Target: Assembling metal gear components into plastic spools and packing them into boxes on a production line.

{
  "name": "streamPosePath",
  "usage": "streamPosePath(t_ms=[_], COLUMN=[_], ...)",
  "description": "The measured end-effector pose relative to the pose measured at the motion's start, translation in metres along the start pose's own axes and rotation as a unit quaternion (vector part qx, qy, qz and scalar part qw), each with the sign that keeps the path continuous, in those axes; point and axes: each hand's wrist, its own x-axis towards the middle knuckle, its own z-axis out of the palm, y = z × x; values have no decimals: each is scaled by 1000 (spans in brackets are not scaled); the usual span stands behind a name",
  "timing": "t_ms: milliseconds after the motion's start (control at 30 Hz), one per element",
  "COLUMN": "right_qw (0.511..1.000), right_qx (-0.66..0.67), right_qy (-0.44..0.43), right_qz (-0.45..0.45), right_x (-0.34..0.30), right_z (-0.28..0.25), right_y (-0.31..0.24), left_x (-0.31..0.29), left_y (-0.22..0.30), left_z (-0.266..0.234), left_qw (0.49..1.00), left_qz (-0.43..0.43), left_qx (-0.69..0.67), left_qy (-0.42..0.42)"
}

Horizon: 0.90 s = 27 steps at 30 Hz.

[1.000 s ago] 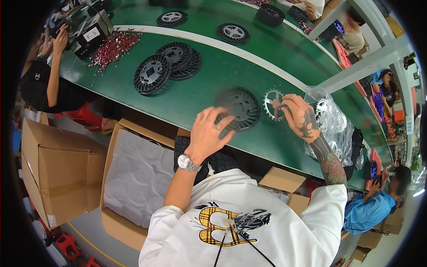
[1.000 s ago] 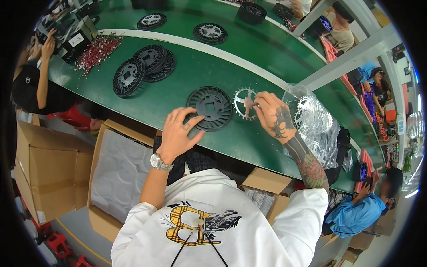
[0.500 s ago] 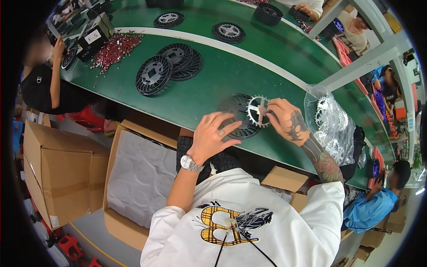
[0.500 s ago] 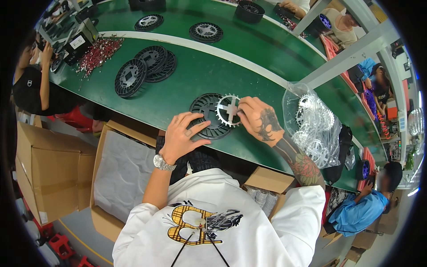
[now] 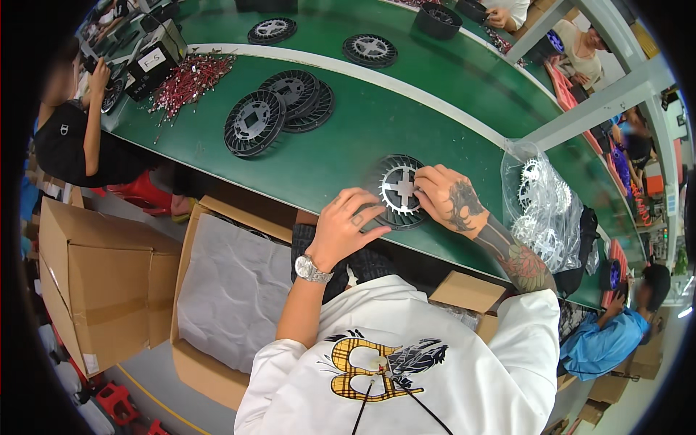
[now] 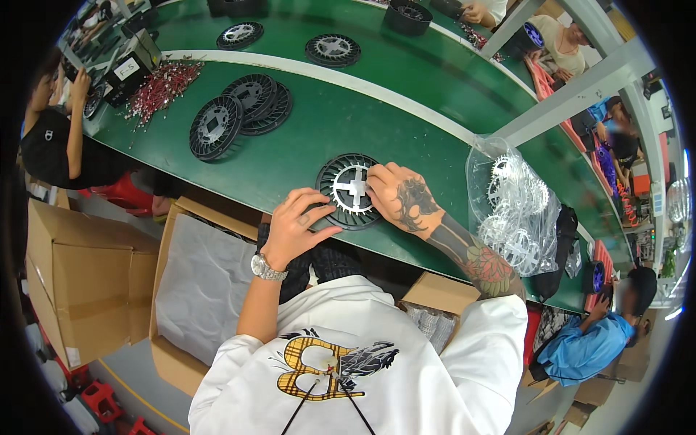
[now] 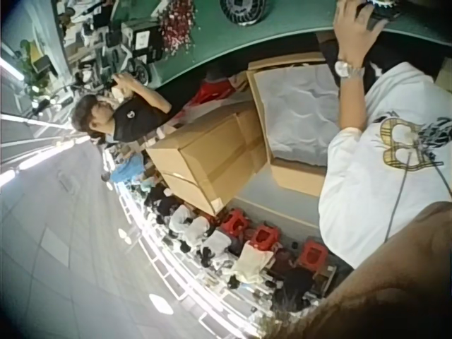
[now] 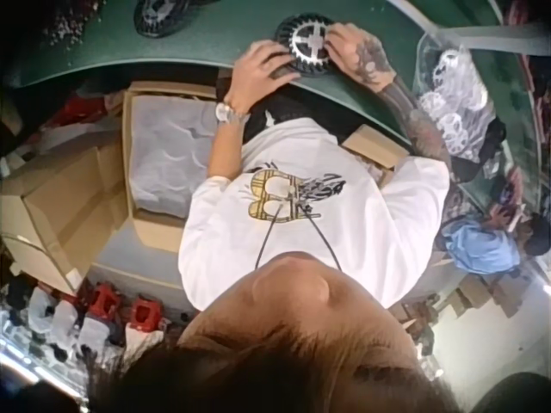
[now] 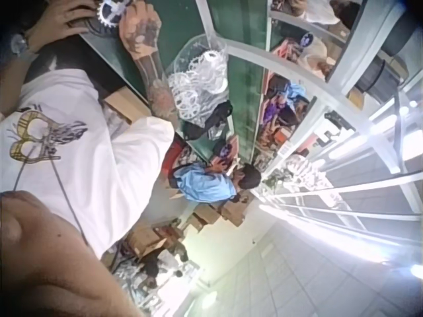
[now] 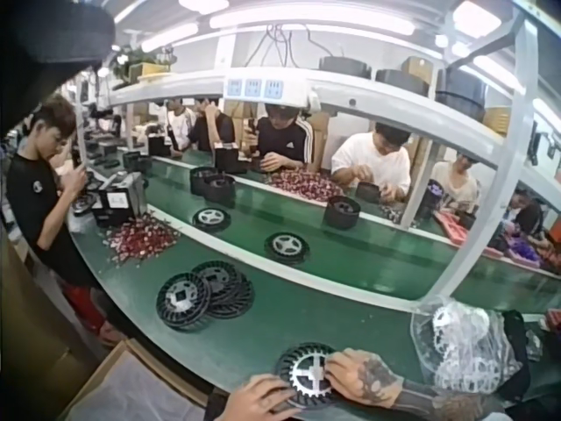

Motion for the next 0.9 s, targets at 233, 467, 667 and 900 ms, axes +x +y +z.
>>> streamPosePath(t_ms=[233, 467, 667, 900], right_qw=[1000, 1000, 999, 996], right_qx=[-8, -2, -25, 10], right_qy=[1, -2, 1, 44], right_qz=[19, 15, 41, 79], right_x=[-1, 1, -1, -5], right_z=[-3, 2, 13, 26], right_y=[-4, -4, -9, -13], left_x=[-1, -1, -1, -1], left_y=[0, 0, 0, -1], left_z=[1, 1, 2, 2], left_qw=[1000, 1000, 1000, 1000], left_qz=[-9, -17, -18, -7], left_qx=[7, 5, 5, 18], left_qy=[-3, -13, -16, -12])
